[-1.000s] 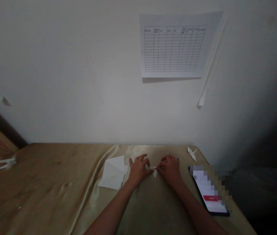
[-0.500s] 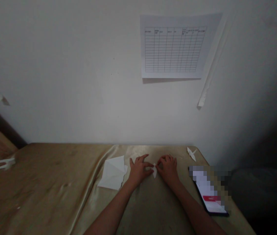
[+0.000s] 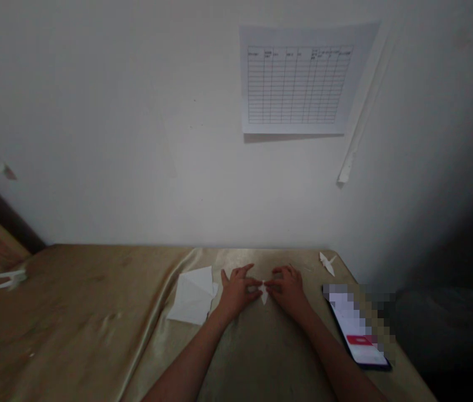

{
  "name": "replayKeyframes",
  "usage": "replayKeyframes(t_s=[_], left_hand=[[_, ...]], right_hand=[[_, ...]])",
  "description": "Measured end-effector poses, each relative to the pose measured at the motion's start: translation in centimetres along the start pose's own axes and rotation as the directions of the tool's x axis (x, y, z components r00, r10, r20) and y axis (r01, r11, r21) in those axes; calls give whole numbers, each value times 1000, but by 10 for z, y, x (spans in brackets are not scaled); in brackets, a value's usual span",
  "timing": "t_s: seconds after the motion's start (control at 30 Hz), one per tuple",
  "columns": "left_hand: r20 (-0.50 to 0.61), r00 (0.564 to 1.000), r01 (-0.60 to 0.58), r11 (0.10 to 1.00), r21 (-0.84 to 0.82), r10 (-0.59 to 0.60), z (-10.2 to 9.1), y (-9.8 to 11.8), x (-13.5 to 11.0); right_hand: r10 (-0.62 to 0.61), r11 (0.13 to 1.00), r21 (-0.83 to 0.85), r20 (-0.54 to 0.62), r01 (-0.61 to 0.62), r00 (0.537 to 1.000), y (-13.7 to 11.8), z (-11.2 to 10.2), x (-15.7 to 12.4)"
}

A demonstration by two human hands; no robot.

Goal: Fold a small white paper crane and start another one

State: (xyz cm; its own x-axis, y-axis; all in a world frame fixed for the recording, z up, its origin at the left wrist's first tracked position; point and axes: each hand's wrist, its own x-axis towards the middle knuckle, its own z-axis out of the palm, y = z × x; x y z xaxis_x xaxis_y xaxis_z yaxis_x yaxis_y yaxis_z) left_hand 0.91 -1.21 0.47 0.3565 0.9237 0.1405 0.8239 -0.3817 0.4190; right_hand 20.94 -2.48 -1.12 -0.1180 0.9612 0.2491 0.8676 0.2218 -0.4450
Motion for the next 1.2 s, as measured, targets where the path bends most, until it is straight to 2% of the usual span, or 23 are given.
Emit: replayKeyframes(t_s=[0.2,0.53,0.87,1.2], left_hand=[[-12,1000,-29,999,-39,29,1,-1,1],[-62,998,26,993,-117,-33,6,-1,4],[28,1000,2,999,-45,-1,1,-4,3],[51,998,20,1000,-2,-20,1,-3,3]], right_hand=[[-16,1000,8,-25,16,1000,3,4,1],[-37,999,-19,-22,37,999,3,3,0],[-63,998,-24,-27,63,998,4,3,0],[-63,998,-11,-25,62,998,3,1,0]])
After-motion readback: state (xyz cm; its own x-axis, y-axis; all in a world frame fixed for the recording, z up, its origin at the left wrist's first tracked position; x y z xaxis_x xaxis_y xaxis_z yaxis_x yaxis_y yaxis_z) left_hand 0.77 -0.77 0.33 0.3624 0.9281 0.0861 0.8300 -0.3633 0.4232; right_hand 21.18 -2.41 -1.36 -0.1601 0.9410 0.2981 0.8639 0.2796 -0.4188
